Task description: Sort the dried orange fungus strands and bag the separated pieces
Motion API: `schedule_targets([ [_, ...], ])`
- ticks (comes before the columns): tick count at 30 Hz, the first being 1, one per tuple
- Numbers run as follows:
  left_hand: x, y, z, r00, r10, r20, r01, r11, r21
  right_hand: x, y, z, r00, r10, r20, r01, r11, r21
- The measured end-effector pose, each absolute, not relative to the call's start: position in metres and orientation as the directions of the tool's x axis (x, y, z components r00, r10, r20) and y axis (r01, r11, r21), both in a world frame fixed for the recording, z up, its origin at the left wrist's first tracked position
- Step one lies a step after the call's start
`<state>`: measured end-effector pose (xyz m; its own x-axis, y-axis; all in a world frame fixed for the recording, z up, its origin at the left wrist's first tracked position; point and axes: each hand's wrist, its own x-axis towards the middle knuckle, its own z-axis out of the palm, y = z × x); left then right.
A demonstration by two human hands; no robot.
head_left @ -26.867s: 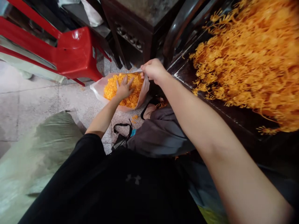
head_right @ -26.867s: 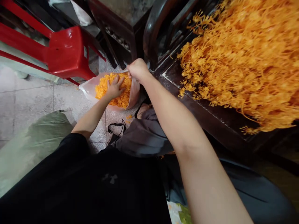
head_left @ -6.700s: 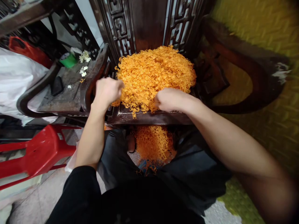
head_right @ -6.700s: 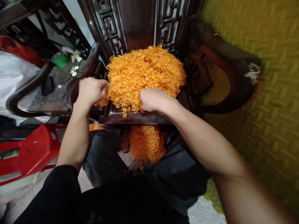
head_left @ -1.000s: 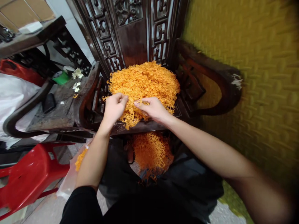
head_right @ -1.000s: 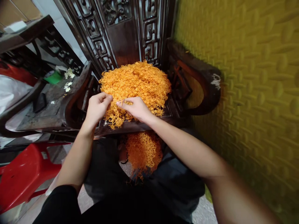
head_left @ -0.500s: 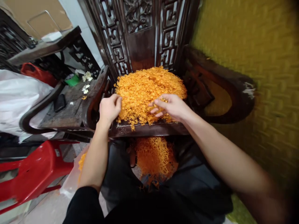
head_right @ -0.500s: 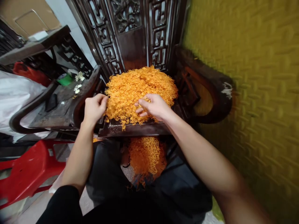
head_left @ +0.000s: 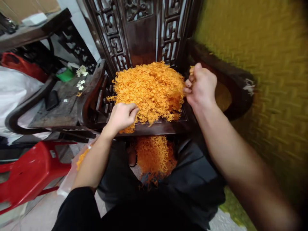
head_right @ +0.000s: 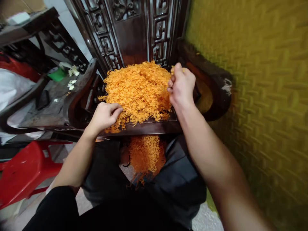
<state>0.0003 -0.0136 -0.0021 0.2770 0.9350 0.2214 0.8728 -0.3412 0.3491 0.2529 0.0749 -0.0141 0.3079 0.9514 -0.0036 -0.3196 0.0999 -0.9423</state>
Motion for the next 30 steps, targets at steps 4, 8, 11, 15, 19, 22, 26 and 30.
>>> schedule_targets([
  [4, 0.0, -0.007, -0.002, 0.01, 0.999, 0.053, 0.417, -0.053, 0.907, 0.248, 0.074, -0.014, 0.046, 0.986, -0.162, -0.315, -0.139, -0.939],
  [8, 0.0, -0.004, 0.002, -0.031, 0.997, -0.074, -0.005, 0.074, 0.997, 0.234, 0.056, -0.014, -0.143, 0.983, -0.112, -0.246, -0.145, -0.958],
  [11, 0.0, -0.005, 0.006, -0.028, 0.995, -0.097, -0.097, 0.094, 0.991, 0.23, 0.047, -0.016, -0.245, 0.969, -0.008, -0.161, -0.049, -0.986],
  [15, 0.005, -0.008, 0.007, 0.11, 0.985, -0.13, -0.125, 0.143, 0.982, 0.218, 0.034, -0.02, -0.443, 0.896, 0.039, 0.059, 0.073, -0.996],
  [19, 0.011, -0.01, 0.006, 0.236, 0.964, -0.122, -0.129, 0.156, 0.979, 0.2, 0.026, -0.022, -0.563, 0.827, 0.016, -0.016, 0.009, -1.0],
  [22, 0.009, -0.011, 0.008, 0.235, 0.963, -0.132, -0.126, 0.165, 0.978, 0.197, 0.027, -0.021, -0.478, 0.878, 0.019, -0.112, -0.039, -0.993],
  [26, 0.004, -0.011, 0.012, 0.156, 0.978, -0.138, -0.162, 0.163, 0.973, 0.2, 0.035, -0.02, -0.286, 0.958, 0.0, -0.277, -0.083, -0.957],
  [30, -0.001, -0.01, 0.016, 0.115, 0.979, -0.166, -0.208, 0.187, 0.96, 0.218, 0.059, -0.018, 0.028, 0.992, -0.123, -0.398, -0.102, -0.912],
])
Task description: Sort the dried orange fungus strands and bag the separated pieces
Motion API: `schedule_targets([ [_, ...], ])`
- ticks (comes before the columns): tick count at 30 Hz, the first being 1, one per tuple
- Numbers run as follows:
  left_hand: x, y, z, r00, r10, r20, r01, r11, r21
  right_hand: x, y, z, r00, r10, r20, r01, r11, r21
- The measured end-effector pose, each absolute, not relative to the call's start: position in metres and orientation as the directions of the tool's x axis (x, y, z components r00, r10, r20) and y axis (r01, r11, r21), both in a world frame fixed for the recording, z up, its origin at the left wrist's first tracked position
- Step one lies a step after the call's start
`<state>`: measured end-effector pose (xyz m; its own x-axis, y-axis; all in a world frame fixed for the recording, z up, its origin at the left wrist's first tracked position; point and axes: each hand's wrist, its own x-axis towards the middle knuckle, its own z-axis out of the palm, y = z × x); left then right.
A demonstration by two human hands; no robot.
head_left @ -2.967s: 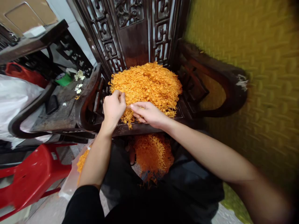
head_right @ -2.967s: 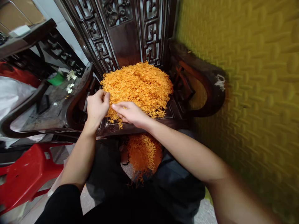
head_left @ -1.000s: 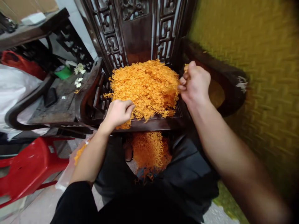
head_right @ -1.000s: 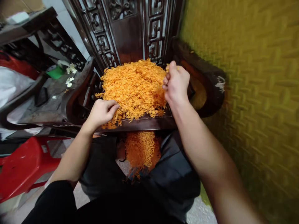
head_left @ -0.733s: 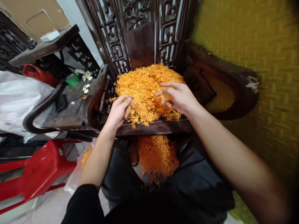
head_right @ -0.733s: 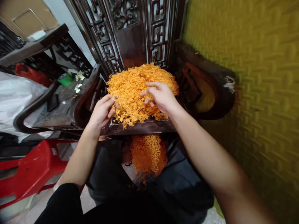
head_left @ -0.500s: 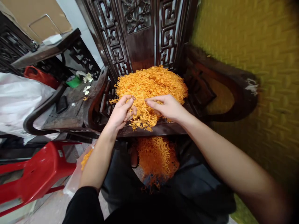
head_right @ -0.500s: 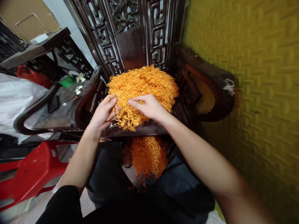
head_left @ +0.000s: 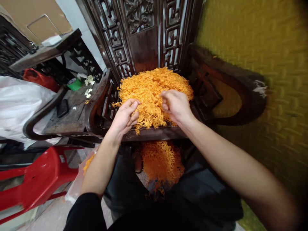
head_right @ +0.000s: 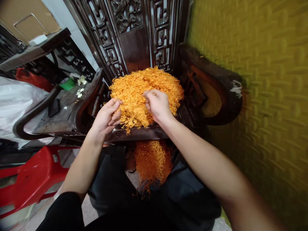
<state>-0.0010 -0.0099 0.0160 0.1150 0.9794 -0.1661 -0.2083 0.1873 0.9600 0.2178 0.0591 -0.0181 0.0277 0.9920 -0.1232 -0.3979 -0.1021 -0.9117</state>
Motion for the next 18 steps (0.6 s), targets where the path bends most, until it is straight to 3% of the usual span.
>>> schedule_targets([
  [2, -0.007, -0.009, 0.019, 0.02, 0.989, -0.144, -0.254, 0.144, 0.957, 0.239, 0.076, -0.018, 0.324, 0.919, -0.224, -0.464, -0.051, -0.884],
  [3, -0.011, -0.009, 0.02, -0.026, 0.991, -0.134, -0.274, 0.122, 0.954, 0.25, 0.083, -0.018, 0.367, 0.904, -0.221, -0.473, -0.024, -0.881],
  [5, -0.016, -0.008, 0.02, -0.041, 0.99, -0.136, -0.304, 0.117, 0.945, 0.268, 0.091, -0.019, 0.289, 0.936, -0.201, -0.444, -0.055, -0.894],
  [10, -0.013, -0.009, 0.017, 0.127, 0.983, -0.134, -0.319, 0.169, 0.933, 0.265, 0.075, -0.022, 0.02, 0.992, -0.125, -0.268, -0.115, -0.956],
  [18, -0.01, -0.013, 0.022, 0.179, 0.977, -0.115, -0.291, 0.164, 0.943, 0.255, 0.058, -0.017, -0.134, 0.988, -0.073, -0.3, -0.111, -0.947],
])
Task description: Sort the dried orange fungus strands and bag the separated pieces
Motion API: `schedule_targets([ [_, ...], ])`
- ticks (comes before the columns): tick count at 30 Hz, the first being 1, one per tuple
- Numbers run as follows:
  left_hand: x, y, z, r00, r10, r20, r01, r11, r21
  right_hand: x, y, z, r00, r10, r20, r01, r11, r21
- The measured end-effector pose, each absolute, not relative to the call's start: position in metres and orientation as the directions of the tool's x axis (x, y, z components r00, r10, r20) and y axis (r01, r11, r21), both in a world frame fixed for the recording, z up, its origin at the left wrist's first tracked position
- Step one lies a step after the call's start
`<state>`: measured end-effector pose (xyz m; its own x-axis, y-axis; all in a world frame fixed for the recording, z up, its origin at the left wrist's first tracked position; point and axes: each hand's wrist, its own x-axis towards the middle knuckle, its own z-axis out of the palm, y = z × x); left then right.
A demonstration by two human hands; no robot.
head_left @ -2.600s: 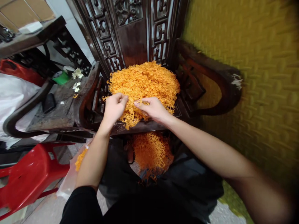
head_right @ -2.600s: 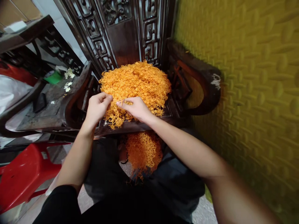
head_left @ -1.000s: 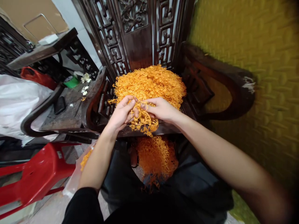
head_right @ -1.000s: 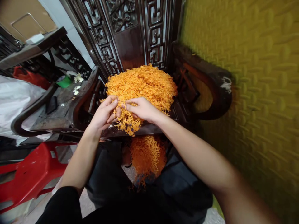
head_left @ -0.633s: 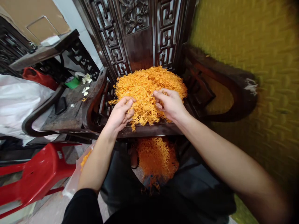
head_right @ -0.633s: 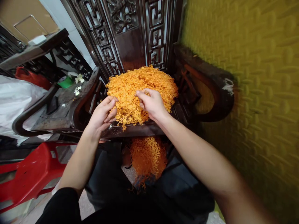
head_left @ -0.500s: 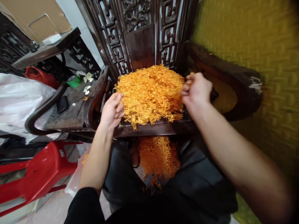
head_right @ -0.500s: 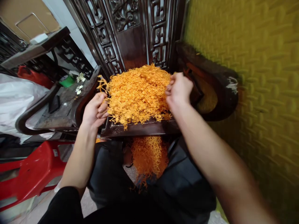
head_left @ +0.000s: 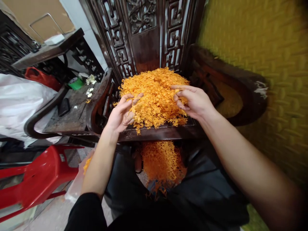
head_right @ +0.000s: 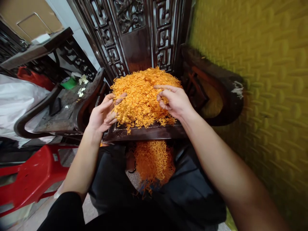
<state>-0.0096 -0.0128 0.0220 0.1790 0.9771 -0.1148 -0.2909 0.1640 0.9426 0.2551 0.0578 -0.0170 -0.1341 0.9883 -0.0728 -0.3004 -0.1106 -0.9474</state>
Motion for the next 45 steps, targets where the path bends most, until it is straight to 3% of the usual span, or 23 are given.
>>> schedule_targets([
  [6, -0.019, -0.008, 0.021, 0.293, 0.952, -0.086, -0.387, 0.201, 0.9, 0.251, 0.05, -0.017, -0.33, 0.944, -0.025, -0.339, -0.144, -0.93],
  [10, -0.017, -0.007, 0.02, 0.357, 0.931, -0.071, -0.399, 0.221, 0.89, 0.24, 0.039, -0.019, -0.361, 0.932, 0.033, -0.286, -0.077, -0.955],
  [14, 0.001, -0.008, 0.015, 0.324, 0.94, -0.106, -0.33, 0.217, 0.919, 0.222, 0.018, -0.017, -0.344, 0.922, 0.176, 0.053, 0.206, -0.977],
  [18, 0.026, -0.01, 0.004, 0.228, 0.965, -0.131, -0.139, 0.166, 0.976, 0.205, 0.004, -0.014, -0.433, 0.864, 0.258, 0.429, 0.449, -0.784],
  [22, 0.037, -0.012, -0.002, 0.108, 0.994, 0.003, 0.176, -0.022, 0.984, 0.198, 0.006, -0.011, -0.508, 0.853, 0.121, 0.555, 0.432, -0.711],
  [26, 0.038, -0.01, -0.002, -0.013, 0.995, 0.103, 0.306, -0.095, 0.947, 0.2, 0.01, -0.005, -0.523, 0.848, 0.083, 0.59, 0.431, -0.683],
  [33, 0.037, -0.007, -0.001, -0.144, 0.926, 0.348, 0.493, -0.238, 0.837, 0.2, 0.014, -0.006, -0.389, 0.895, 0.217, 0.518, 0.407, -0.752],
  [36, 0.034, -0.005, 0.0, -0.174, 0.884, 0.435, 0.505, -0.299, 0.81, 0.204, 0.016, -0.005, -0.349, 0.909, 0.227, 0.612, 0.405, -0.68],
  [39, 0.03, -0.002, 0.004, -0.241, 0.847, 0.474, 0.474, -0.323, 0.819, 0.209, 0.016, -0.003, -0.353, 0.916, 0.189, 0.75, 0.398, -0.528],
  [42, 0.022, 0.002, 0.009, -0.357, 0.806, 0.472, 0.404, -0.322, 0.856, 0.214, 0.013, -0.003, -0.363, 0.914, 0.179, 0.833, 0.405, -0.378],
  [45, 0.009, 0.01, 0.011, -0.456, 0.783, 0.423, 0.282, -0.323, 0.903, 0.218, 0.01, -0.003, -0.433, 0.888, 0.152, 0.817, 0.458, -0.35],
])
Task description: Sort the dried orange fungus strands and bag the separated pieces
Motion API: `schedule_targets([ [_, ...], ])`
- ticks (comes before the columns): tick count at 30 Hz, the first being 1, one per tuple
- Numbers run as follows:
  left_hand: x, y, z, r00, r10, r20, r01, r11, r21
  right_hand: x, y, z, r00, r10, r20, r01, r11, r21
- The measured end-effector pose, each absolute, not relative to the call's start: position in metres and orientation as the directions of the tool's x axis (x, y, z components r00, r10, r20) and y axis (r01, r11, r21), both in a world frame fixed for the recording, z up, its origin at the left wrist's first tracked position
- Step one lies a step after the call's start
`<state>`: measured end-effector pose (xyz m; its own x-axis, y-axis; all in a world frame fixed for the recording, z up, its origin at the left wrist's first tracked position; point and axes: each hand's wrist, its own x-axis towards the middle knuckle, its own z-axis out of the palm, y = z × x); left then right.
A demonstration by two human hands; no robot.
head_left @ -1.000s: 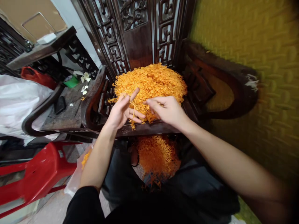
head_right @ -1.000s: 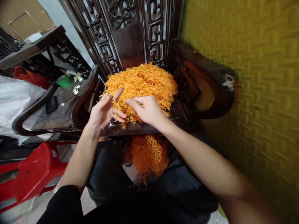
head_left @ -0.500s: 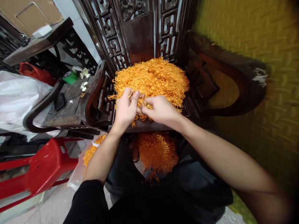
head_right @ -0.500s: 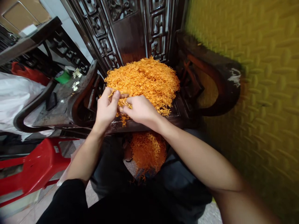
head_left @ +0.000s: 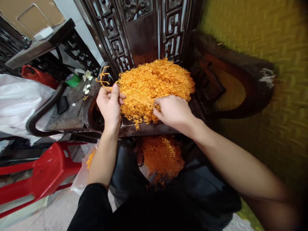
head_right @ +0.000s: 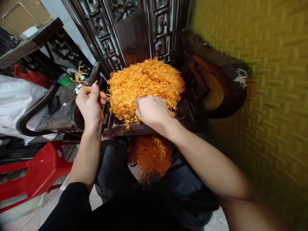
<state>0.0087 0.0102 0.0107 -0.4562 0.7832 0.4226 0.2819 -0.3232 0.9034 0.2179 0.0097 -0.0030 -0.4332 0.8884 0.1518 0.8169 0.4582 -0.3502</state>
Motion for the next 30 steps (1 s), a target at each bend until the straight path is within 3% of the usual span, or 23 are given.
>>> schedule_targets([
  [2, -0.001, 0.018, 0.008, -0.489, 0.786, 0.378, 0.22, -0.309, 0.925, 0.221, 0.01, -0.001, -0.504, 0.855, 0.122, 0.76, 0.507, -0.406],
  [5, -0.011, 0.029, -0.002, -0.499, 0.798, 0.337, 0.211, -0.266, 0.941, 0.229, 0.014, 0.003, -0.591, 0.803, 0.079, 0.599, 0.503, -0.623],
  [8, -0.017, 0.038, -0.013, -0.463, 0.83, 0.311, 0.264, -0.206, 0.942, 0.237, 0.02, 0.004, -0.665, 0.746, 0.024, 0.39, 0.375, -0.841],
  [11, -0.021, 0.042, -0.018, -0.378, 0.882, 0.281, 0.377, -0.13, 0.917, 0.243, 0.025, -0.001, -0.71, 0.699, -0.089, 0.256, 0.138, -0.957],
  [15, -0.016, 0.03, -0.006, -0.184, 0.857, 0.481, 0.639, -0.268, 0.721, 0.248, 0.03, -0.007, -0.694, 0.701, -0.162, 0.165, -0.064, -0.984],
  [17, -0.009, 0.018, 0.005, -0.011, 0.857, 0.516, 0.647, -0.387, 0.657, 0.25, 0.031, -0.008, -0.711, 0.68, -0.177, 0.162, -0.087, -0.983],
  [19, 0.001, 0.007, 0.013, 0.221, 0.895, 0.388, 0.568, -0.442, 0.694, 0.253, 0.03, -0.008, -0.753, 0.632, -0.183, 0.155, -0.101, -0.983],
  [22, 0.012, -0.002, 0.015, 0.456, 0.886, 0.081, 0.489, -0.326, 0.809, 0.256, 0.031, -0.008, -0.754, 0.638, -0.157, 0.139, -0.079, -0.987],
  [24, 0.016, -0.003, 0.012, 0.446, 0.894, -0.035, 0.488, -0.21, 0.847, 0.256, 0.032, -0.01, -0.657, 0.742, -0.129, 0.15, -0.039, -0.988],
  [27, 0.014, 0.001, 0.009, 0.314, 0.947, -0.06, 0.452, -0.094, 0.887, 0.255, 0.037, -0.016, -0.443, 0.894, -0.066, 0.15, 0.002, -0.989],
  [30, 0.009, 0.004, 0.01, 0.224, 0.97, -0.094, 0.402, -0.004, 0.916, 0.253, 0.04, -0.021, -0.315, 0.949, 0.014, 0.169, 0.071, -0.983],
])
